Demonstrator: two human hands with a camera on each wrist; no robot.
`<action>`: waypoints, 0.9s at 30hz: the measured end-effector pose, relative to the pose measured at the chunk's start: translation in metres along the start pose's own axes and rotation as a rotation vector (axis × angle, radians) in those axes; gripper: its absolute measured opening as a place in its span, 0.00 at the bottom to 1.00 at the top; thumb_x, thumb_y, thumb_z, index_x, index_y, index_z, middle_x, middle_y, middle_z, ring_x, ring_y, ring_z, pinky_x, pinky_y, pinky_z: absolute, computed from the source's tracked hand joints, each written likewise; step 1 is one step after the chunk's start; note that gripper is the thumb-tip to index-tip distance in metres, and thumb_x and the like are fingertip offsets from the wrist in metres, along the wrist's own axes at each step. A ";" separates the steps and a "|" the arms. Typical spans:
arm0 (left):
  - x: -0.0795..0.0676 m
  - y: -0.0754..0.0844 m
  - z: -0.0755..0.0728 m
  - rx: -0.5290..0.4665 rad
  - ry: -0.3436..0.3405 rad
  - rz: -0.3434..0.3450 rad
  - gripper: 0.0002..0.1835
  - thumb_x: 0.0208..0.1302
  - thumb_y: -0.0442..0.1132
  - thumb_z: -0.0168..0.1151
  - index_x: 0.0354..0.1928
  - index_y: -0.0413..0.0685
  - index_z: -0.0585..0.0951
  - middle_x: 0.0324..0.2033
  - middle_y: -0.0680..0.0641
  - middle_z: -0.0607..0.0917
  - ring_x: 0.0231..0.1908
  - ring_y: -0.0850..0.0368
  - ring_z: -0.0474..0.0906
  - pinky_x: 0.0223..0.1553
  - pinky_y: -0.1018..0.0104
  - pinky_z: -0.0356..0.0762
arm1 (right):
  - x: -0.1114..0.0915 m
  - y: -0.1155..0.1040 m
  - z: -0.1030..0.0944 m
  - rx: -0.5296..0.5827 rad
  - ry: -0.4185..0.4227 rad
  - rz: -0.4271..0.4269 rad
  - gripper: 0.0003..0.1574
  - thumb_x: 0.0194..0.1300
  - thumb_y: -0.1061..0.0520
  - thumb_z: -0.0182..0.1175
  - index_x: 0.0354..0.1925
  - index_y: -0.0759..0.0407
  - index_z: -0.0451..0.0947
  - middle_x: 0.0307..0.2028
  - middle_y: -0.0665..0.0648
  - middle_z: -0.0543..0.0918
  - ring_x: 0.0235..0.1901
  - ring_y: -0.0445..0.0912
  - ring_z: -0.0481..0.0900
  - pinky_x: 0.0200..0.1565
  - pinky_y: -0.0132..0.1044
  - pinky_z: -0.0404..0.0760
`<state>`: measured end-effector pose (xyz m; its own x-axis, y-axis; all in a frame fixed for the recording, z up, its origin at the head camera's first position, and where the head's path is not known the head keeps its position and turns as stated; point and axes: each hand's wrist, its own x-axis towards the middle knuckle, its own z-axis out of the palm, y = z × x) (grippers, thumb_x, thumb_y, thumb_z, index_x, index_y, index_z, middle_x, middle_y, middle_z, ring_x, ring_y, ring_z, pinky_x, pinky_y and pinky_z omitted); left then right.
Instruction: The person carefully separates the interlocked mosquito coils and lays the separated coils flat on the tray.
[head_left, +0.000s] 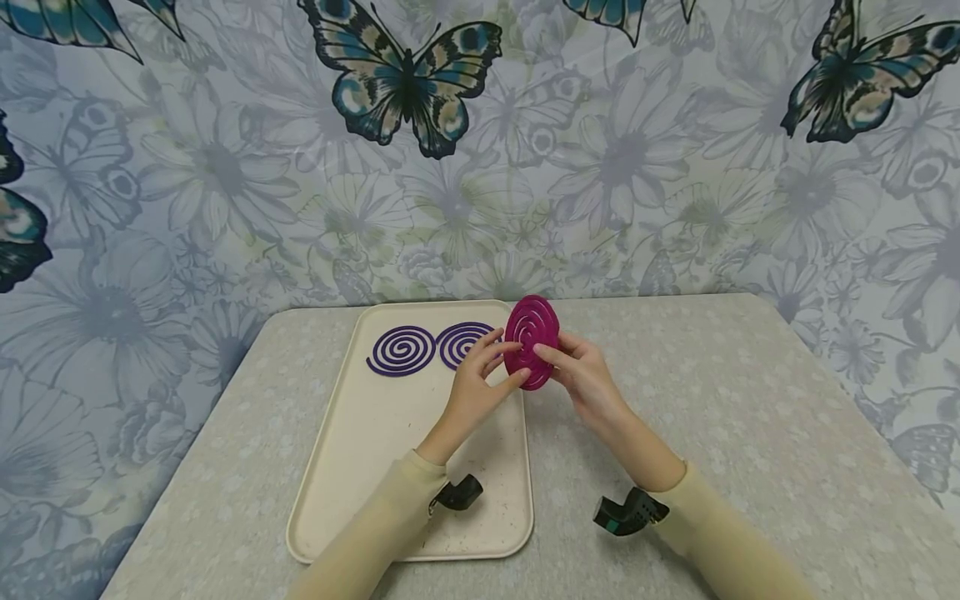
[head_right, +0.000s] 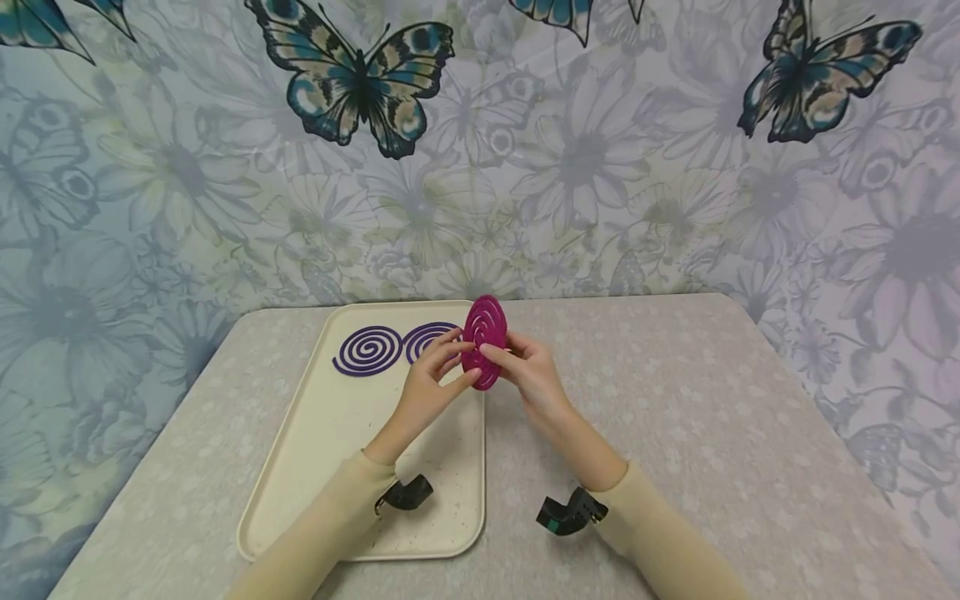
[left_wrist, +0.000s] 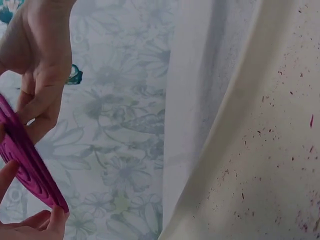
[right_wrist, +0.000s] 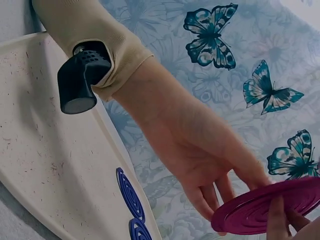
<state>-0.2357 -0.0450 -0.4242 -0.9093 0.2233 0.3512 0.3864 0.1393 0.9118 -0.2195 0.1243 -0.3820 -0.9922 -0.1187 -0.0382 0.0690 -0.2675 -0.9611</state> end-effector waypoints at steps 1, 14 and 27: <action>0.000 0.000 0.000 -0.026 0.002 0.006 0.20 0.58 0.32 0.66 0.54 0.36 0.78 0.67 0.36 0.65 0.69 0.40 0.59 0.65 0.51 0.68 | 0.000 0.000 0.000 0.028 -0.023 -0.012 0.22 0.68 0.62 0.53 0.58 0.71 0.69 0.38 0.45 0.82 0.38 0.35 0.80 0.45 0.27 0.81; -0.001 0.002 0.000 -0.173 0.009 0.024 0.18 0.64 0.29 0.58 0.55 0.29 0.75 0.65 0.36 0.68 0.65 0.40 0.66 0.64 0.42 0.68 | 0.009 0.017 -0.006 -0.096 -0.242 -0.254 0.19 0.74 0.51 0.47 0.53 0.56 0.78 0.51 0.43 0.75 0.55 0.39 0.70 0.55 0.36 0.75; -0.007 0.002 0.002 0.010 0.006 -0.019 0.35 0.54 0.61 0.66 0.57 0.45 0.78 0.73 0.42 0.55 0.73 0.43 0.51 0.70 0.43 0.57 | 0.017 0.034 -0.002 -0.127 -0.195 -0.201 0.22 0.72 0.61 0.48 0.63 0.63 0.66 0.65 0.53 0.62 0.64 0.45 0.63 0.67 0.45 0.64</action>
<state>-0.2287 -0.0447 -0.4253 -0.9173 0.2146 0.3354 0.3708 0.1535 0.9159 -0.2341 0.1156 -0.4159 -0.9453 -0.2597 0.1973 -0.1522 -0.1840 -0.9711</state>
